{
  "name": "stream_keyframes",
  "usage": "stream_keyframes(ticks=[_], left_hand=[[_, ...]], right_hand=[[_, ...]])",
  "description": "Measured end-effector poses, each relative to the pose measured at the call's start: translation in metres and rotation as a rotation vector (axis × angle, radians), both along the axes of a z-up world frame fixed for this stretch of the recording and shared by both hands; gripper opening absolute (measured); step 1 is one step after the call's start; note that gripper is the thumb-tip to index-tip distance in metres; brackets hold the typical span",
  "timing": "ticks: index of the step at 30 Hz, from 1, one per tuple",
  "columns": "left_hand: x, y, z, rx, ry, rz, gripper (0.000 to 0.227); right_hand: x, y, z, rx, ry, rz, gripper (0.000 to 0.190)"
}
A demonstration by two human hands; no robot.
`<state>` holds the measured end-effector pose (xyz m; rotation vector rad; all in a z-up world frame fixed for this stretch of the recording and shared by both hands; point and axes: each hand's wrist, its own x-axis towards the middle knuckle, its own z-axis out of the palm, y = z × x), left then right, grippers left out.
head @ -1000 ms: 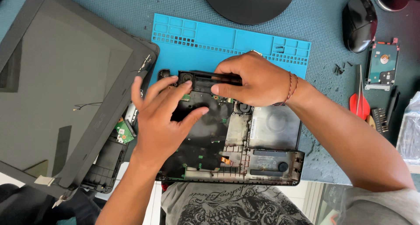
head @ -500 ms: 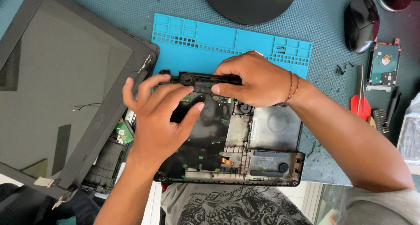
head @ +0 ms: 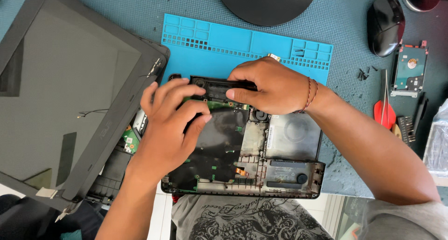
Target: The person disassembles a laptop by removing the battery, motherboard, and keyboard. They use a prying tool to detach components and place them on a blue mat. The person then handles a separate laptop lid and keyboard assembly, comparing it to the disassembled unit.
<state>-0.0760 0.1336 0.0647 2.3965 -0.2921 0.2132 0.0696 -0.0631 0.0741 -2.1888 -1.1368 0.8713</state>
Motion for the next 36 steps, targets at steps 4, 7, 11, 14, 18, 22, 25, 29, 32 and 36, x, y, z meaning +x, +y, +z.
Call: stream_keyframes(ticks=[4,7,11,14,18,22,25,29,32,36], left_hand=[[-0.001,0.005,0.008,-0.026,0.024,-0.078,0.021],[-0.006,0.008,0.008,-0.050,0.051,-0.111,0.022],[-0.007,0.006,0.005,-0.149,-0.054,-0.135,0.016],[-0.005,0.002,0.013,-0.184,-0.110,-0.056,0.013],[0.000,-0.005,0.020,-0.201,-0.015,0.189,0.007],[0.007,-0.007,0.015,-0.025,0.171,0.237,0.030],[0.007,-0.008,0.006,0.096,0.005,0.295,0.022],[0.004,-0.005,-0.002,0.029,0.068,0.203,0.016],[0.004,-0.001,-0.003,-0.028,0.082,0.155,0.015],[0.006,0.002,-0.003,-0.085,0.140,0.109,0.022]], right_hand=[[0.000,-0.001,-0.003,0.039,0.003,0.017,0.025],[0.000,0.000,-0.005,0.033,0.010,0.024,0.025],[0.001,0.000,-0.004,0.005,-0.003,0.018,0.026],[0.001,0.001,-0.002,0.001,-0.012,0.019,0.025],[0.000,0.002,0.001,0.006,-0.022,0.028,0.025],[-0.001,0.003,0.007,0.001,-0.025,0.032,0.024],[-0.001,0.001,0.006,0.058,-0.035,0.053,0.025],[-0.001,0.000,0.001,0.089,-0.056,0.061,0.026],[-0.001,0.001,0.001,0.062,-0.055,0.043,0.025],[0.003,0.000,0.001,0.065,0.025,0.057,0.027]])
